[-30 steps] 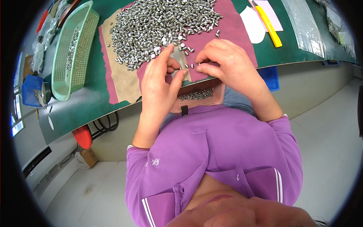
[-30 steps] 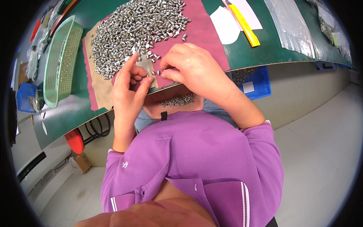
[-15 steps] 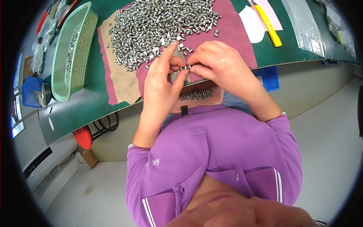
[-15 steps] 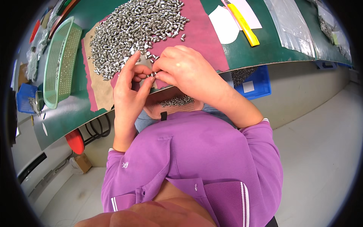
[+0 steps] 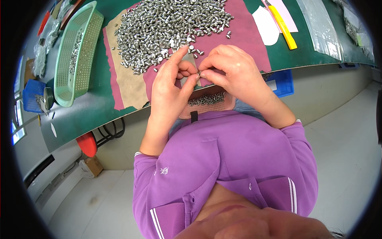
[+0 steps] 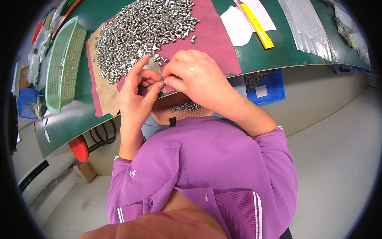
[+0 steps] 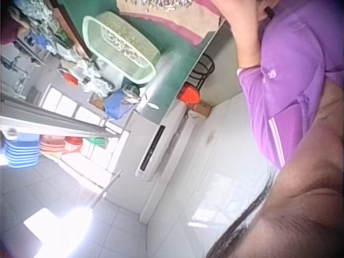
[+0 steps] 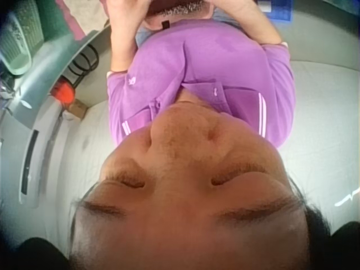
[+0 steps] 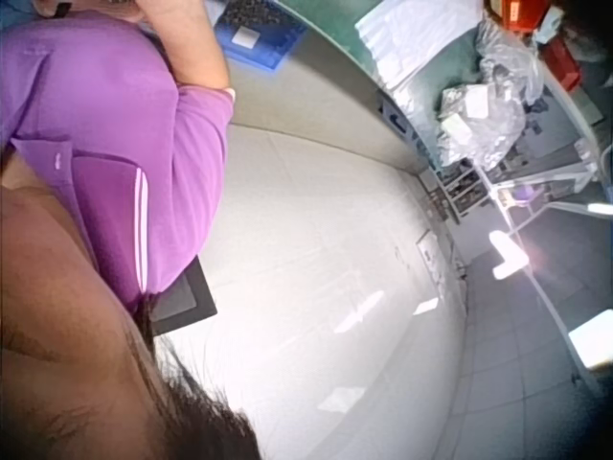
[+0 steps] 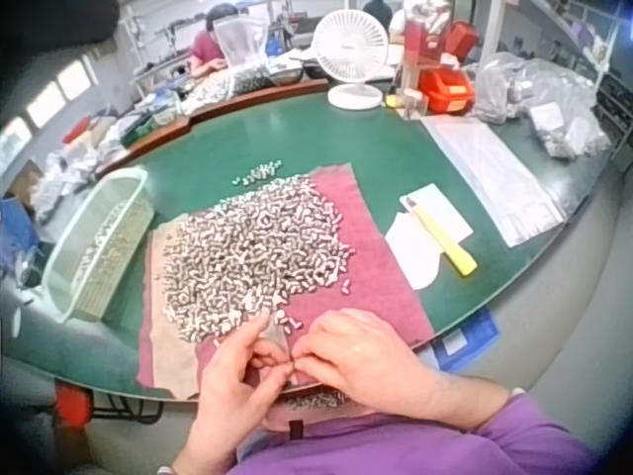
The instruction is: The person picks up small metal hardware components from a large pile and places them into a sorting tray by hand.
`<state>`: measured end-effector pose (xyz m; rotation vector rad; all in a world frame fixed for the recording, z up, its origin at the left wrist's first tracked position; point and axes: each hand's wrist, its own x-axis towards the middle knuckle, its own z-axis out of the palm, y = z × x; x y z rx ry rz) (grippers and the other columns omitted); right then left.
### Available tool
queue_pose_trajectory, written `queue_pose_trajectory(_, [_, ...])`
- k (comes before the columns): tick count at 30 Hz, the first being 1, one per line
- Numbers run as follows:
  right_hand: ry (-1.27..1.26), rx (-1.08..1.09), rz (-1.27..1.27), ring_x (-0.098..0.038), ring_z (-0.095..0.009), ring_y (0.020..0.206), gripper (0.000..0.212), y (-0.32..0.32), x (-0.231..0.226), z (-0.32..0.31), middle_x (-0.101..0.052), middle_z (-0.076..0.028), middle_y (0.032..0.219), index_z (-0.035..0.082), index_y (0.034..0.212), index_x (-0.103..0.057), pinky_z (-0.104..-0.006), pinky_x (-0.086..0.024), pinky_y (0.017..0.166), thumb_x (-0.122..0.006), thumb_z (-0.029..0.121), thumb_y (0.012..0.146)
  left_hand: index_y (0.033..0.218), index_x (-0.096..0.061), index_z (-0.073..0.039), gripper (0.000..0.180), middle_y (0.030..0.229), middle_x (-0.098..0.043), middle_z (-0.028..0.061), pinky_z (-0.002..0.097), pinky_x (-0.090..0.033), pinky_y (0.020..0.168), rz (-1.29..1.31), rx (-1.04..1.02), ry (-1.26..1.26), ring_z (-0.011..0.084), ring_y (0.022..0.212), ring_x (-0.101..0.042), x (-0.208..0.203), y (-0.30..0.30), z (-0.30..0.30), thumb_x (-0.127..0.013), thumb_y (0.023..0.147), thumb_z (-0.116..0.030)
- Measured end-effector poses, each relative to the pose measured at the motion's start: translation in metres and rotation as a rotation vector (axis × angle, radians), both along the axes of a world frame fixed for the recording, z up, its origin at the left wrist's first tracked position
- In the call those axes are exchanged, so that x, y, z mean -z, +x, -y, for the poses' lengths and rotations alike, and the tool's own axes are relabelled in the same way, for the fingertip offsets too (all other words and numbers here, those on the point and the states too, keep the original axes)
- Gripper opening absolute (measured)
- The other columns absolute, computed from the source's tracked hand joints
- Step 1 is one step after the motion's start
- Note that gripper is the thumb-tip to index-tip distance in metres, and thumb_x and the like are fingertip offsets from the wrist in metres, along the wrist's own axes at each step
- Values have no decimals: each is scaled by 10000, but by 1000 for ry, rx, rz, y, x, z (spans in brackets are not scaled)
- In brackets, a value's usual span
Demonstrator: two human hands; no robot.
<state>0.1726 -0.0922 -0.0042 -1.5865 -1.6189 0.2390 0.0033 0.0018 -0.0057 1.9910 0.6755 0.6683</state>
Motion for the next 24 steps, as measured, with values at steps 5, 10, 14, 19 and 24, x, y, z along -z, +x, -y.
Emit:
queue_pose_trajectory(5, [-20,-21,-53,-608,-246,824,185,1,-1,3,-622,-33,858,84,903,-680,-382,-487,737,-773,138,753,1415,-493,-75,747,915,-642,40,302,-520,741,-64,47,96,169,847,-599,-6,-3,1,-740,725,71])
queue_pose_trajectory(10, [-4,-19,-25,-608,-250,852,208,1,-2,2,-626,-38,876,84,925,-677,-383,-484,758,-773,146,751,1434,-472,-63,751,954,-639,31,279,-496,754,-82,9,93,138,866,-594,-8,-5,4,-730,744,83])
queue_pose_trajectory(14, [-3,-36,25,-604,-253,835,195,-1,4,1,-615,-39,859,90,903,-680,-382,-484,754,-776,164,749,1440,-469,-50,743,945,-643,25,242,-488,754,-88,46,145,106,847,-603,-2,-6,2,-718,759,108])
queue_pose_trajectory(19, [-50,-136,46,-600,-252,824,193,6,-2,9,-604,-42,846,91,878,-679,-385,-483,749,-779,184,741,1383,-520,-59,683,873,-642,53,330,-518,731,-122,188,-5,199,820,-605,-17,-12,2,-730,743,52])
queue_pose_trajectory(24, [-45,-192,-68,-612,-287,869,238,19,-12,8,-622,-67,877,82,957,-693,-398,-491,790,-769,201,765,1408,-497,-69,713,987,-650,76,333,-523,765,-71,188,-19,217,864,-616,-21,-14,-4,-739,744,30])
